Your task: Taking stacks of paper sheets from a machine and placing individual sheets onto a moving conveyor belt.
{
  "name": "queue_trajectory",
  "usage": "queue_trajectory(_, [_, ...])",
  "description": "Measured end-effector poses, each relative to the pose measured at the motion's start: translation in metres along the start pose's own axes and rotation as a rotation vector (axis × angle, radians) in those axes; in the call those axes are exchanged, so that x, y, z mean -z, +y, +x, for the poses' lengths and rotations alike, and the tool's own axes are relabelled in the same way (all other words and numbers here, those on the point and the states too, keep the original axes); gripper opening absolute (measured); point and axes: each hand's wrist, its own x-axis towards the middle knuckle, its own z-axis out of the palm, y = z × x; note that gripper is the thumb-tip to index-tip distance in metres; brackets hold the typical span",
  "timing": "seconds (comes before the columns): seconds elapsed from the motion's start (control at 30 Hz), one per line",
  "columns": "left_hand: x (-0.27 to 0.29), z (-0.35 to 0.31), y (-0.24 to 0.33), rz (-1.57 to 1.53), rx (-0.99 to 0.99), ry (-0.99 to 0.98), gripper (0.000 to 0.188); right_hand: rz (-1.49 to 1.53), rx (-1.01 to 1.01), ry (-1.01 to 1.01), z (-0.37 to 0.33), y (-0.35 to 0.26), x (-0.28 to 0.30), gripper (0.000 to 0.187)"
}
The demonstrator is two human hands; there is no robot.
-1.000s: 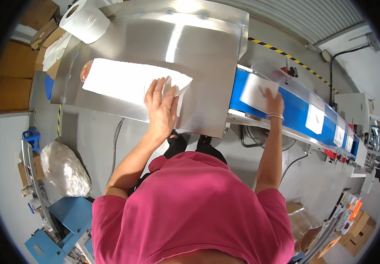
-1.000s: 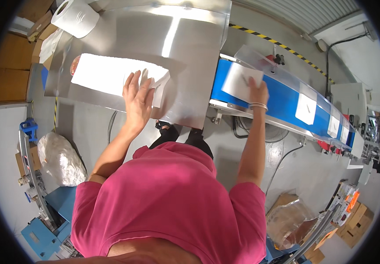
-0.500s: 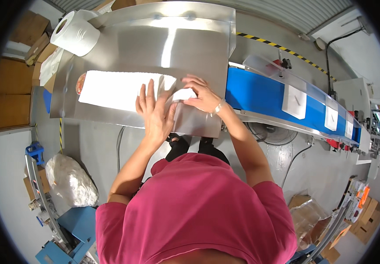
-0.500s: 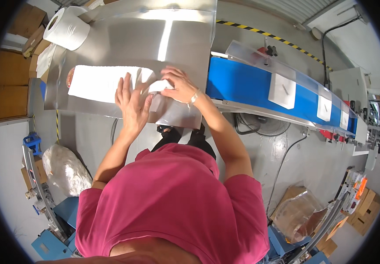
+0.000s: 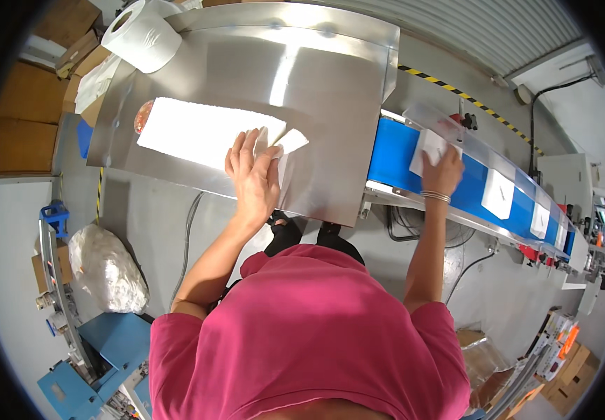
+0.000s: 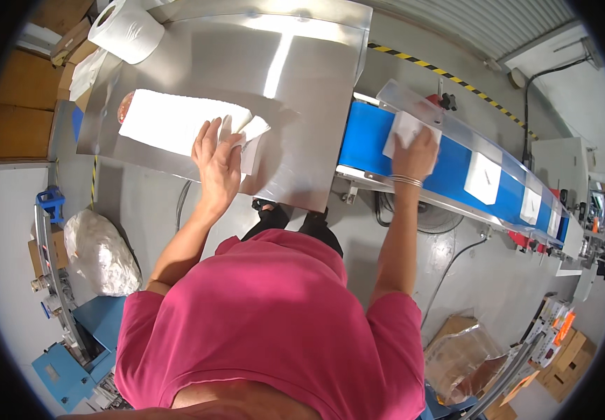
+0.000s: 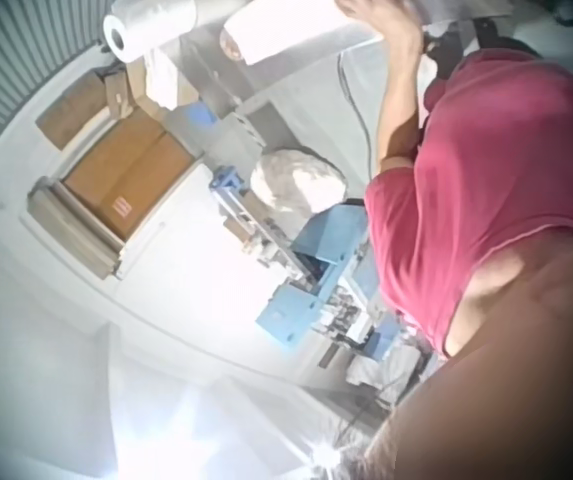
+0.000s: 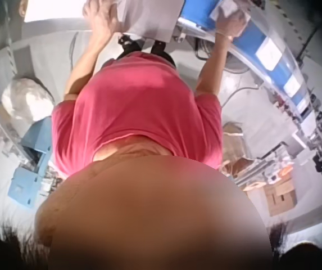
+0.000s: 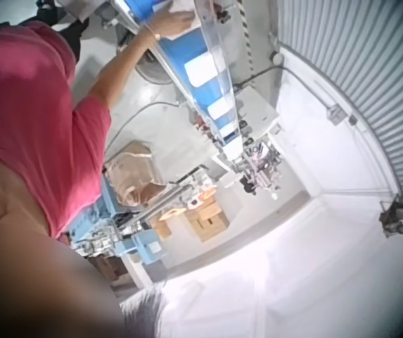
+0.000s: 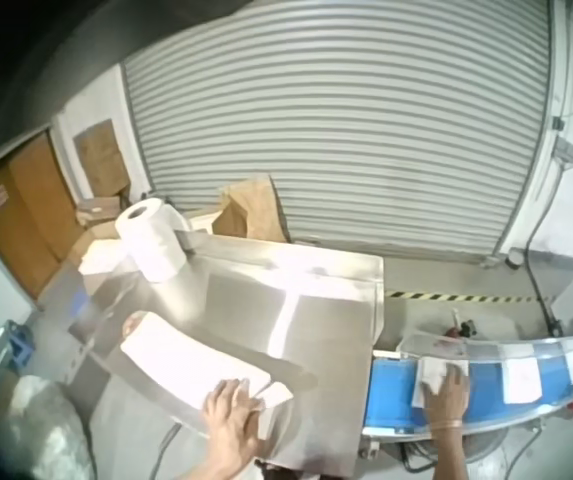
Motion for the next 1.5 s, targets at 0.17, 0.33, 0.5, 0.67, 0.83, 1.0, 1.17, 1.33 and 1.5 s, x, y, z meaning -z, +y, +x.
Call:
queue_trajectory(0.17, [0.004, 0.004, -0.002, 0.003, 0.015, -0.095, 0.02, 0.846, 0.422, -0.691, -0.023, -0.136, -0.001, 0.05])
queue_trajectory(0.33, [0.012, 0.01, 0.002, -0.032, 0.035, -0.089, 0.024, 0.792, 0.818, -0.433, -0.034, -0.167, -0.052, 0.049])
queue_trajectory(0.5, [0.009, 0.005, -0.018, 0.031, 0.051, -0.06, 0.034, 1.121, -0.067, -0.728, -0.038, -0.095, -0.051, 0.05])
queue_trajectory(0.67, [0.007, 0.005, -0.019, 0.028, -0.001, -0.002, 0.027, 0.605, -0.47, -0.378, -0.004, 0.002, -0.017, 0.045])
queue_trajectory(0.83, [0.008, 0.006, -0.015, -0.016, 0.031, 0.004, 0.023, -0.196, -0.053, 0.158, -0.003, 0.005, -0.009, 0.058])
queue_trajectory(1.0, [0.01, 0.009, -0.012, -0.003, 0.005, -0.028, 0.019, 0.759, 0.377, -0.634, -0.017, -0.132, 0.005, 0.05])
queue_trajectory(1.17, [0.016, 0.012, -0.016, -0.001, -0.038, -0.138, 0.03, 0.776, 0.809, -0.419, -0.036, -0.183, -0.052, 0.047])
queue_trajectory(1.33, [0.016, 0.008, -0.03, 0.081, 0.019, -0.054, 0.037, 1.301, -0.164, -0.946, -0.043, -0.129, -0.037, 0.052])
queue_trajectory(1.5, [0.016, 0.011, -0.031, 0.049, -0.016, -0.04, 0.033, 0.91, -0.215, -0.273, -0.031, 0.043, -0.091, 0.047])
